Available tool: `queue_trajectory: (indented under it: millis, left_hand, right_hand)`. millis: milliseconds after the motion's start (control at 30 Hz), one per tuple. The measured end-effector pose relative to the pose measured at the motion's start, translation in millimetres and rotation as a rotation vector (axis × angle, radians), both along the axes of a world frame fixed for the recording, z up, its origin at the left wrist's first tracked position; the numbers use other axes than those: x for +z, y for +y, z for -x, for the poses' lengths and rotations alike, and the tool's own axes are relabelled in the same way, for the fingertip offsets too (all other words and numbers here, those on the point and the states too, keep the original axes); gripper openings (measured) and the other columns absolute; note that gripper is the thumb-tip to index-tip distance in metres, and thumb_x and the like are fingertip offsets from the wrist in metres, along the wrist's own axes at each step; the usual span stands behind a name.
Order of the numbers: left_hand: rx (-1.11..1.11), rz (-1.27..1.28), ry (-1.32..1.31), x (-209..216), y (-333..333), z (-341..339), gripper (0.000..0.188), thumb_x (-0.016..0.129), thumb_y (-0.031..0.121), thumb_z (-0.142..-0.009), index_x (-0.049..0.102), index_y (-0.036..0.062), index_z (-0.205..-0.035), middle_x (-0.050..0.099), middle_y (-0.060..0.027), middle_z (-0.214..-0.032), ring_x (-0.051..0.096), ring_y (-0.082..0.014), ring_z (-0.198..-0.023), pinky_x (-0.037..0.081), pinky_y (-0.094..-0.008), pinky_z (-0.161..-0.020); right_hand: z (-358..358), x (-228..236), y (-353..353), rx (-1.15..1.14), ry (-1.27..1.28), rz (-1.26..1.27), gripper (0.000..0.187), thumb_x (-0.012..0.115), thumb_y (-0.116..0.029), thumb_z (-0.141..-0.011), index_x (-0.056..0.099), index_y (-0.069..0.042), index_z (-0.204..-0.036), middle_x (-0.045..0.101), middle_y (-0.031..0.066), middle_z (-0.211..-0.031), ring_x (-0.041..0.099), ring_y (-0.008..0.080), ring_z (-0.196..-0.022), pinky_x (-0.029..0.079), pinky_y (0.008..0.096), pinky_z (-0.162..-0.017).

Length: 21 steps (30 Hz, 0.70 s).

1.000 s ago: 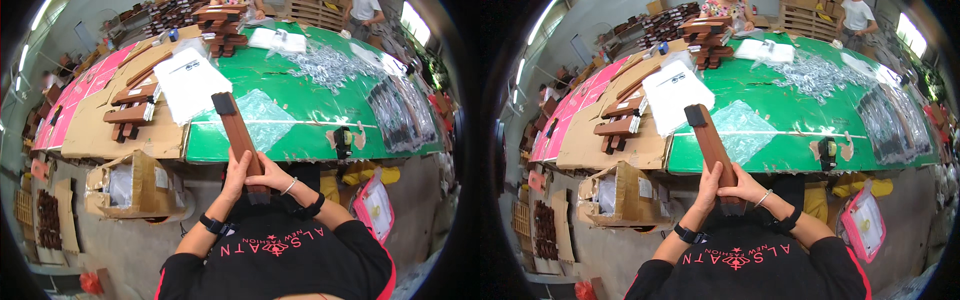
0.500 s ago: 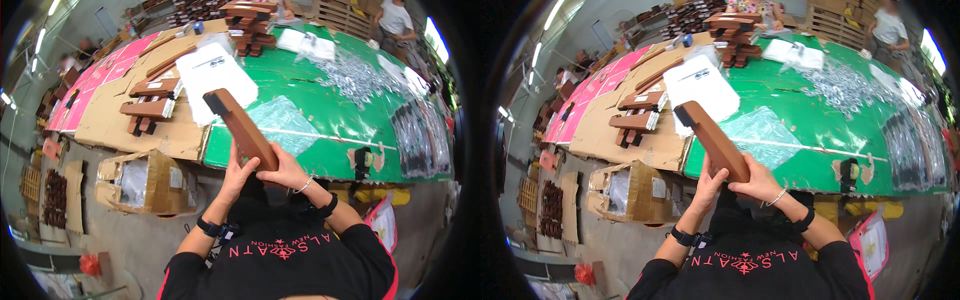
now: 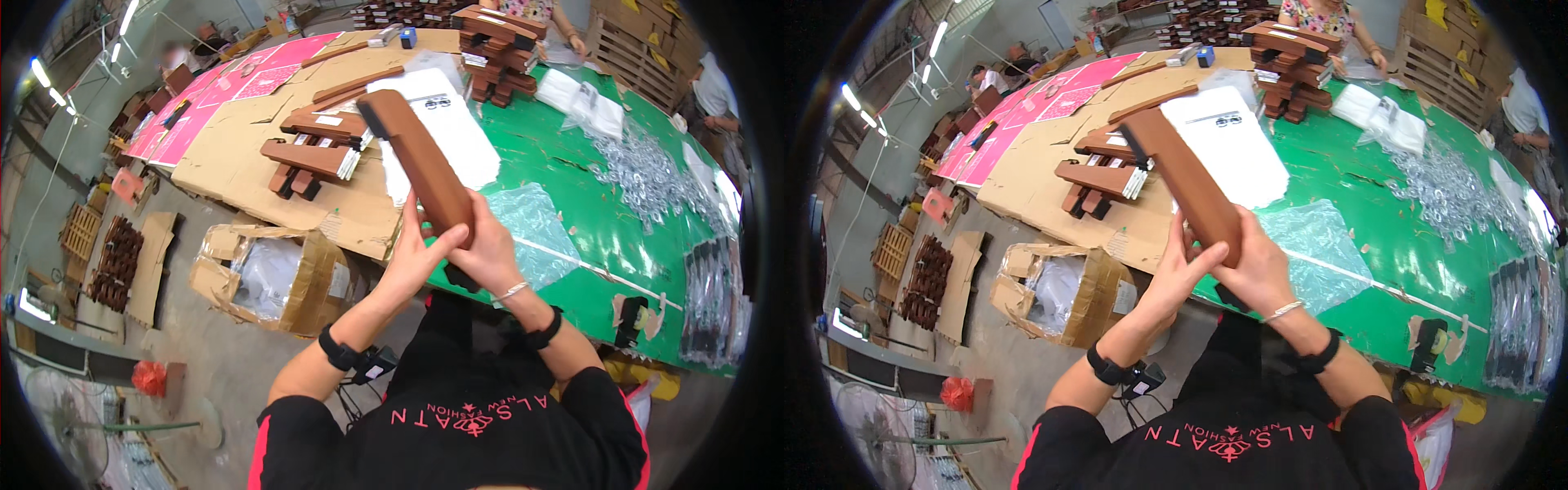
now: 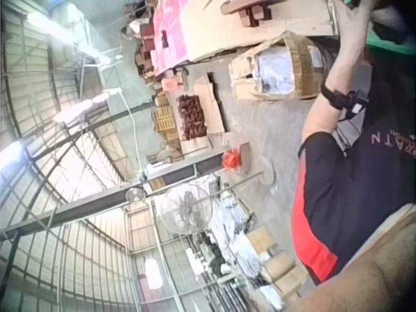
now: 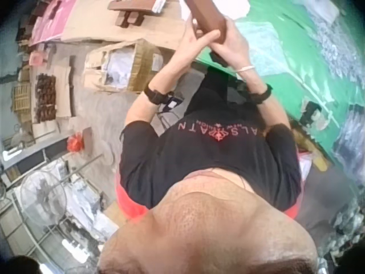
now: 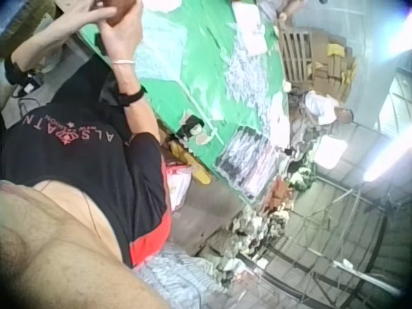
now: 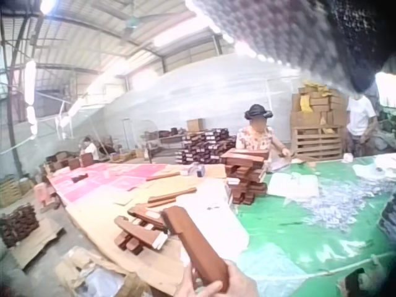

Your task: Packaging wooden furniture legs into individual plastic bags.

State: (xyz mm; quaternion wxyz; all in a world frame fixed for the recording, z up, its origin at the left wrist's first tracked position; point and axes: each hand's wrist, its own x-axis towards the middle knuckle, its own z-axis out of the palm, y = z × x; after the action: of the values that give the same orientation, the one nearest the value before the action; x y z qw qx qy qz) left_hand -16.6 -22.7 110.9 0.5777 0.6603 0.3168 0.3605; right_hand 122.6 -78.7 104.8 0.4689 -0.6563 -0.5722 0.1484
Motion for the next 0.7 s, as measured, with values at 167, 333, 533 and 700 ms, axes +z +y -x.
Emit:
queue_trajectory:
  millis: [167, 333, 533, 700]
  left_hand:
    - [0.238, 0.107, -0.102, 39.0, 57.9, 39.6, 0.069, 0.075, 0.019, -0.084, 0.039, 0.0024, -0.141, 0.056, -0.0117, -0.123, 0.055, -0.0225, -0.115, 0.046, -0.0371, -0.097]
    - [0.47, 0.034, -0.086, 104.5, 161.7, 163.3, 0.063, 0.069, 0.042, -0.09, 0.046, 0.0019, -0.132, 0.063, -0.011, -0.112, 0.066, -0.0233, -0.098, 0.055, -0.0351, -0.087]
    - [0.709, 0.22, -0.13, 46.8, 331.0, 310.8, 0.044, 0.067, 0.028, -0.095, 0.057, -0.0005, -0.127, 0.065, -0.0143, -0.12, 0.065, -0.0237, -0.105, 0.054, -0.0385, -0.091]
    - [0.927, 0.418, -0.125, -15.7, 380.5, 315.2, 0.041, 0.062, 0.023, -0.099, 0.054, -0.0007, -0.131, 0.064, -0.0148, -0.124, 0.064, -0.0292, -0.107, 0.053, -0.041, -0.094]
  right_hand:
    - [32.2, 2.9, 48.5, 0.325, -0.025, -0.281, 0.115, 0.084, -0.041, -0.073, 0.015, 0.0, -0.155, 0.046, 0.0285, -0.139, 0.05, 0.0432, -0.125, 0.041, 0.0435, -0.105]
    - [0.4, -29.0, 82.5, 0.295, 0.135, -0.02, 0.084, 0.076, -0.036, -0.085, 0.035, 0.0, -0.148, 0.053, 0.0222, -0.135, 0.063, 0.0301, -0.109, 0.05, 0.0386, -0.095]
    - [26.0, -106.6, 152.8, 0.503, 0.778, 0.322, 0.084, 0.073, -0.037, -0.09, 0.029, 0.002, -0.15, 0.056, 0.015, -0.129, 0.063, 0.0164, -0.103, 0.052, 0.0291, -0.085]
    - [33.6, -106.7, 178.6, 0.425, 0.948, 0.496, 0.103, 0.075, -0.043, -0.087, 0.013, 0.006, -0.153, 0.051, 0.0188, -0.135, 0.061, 0.0202, -0.109, 0.052, 0.0324, -0.089]
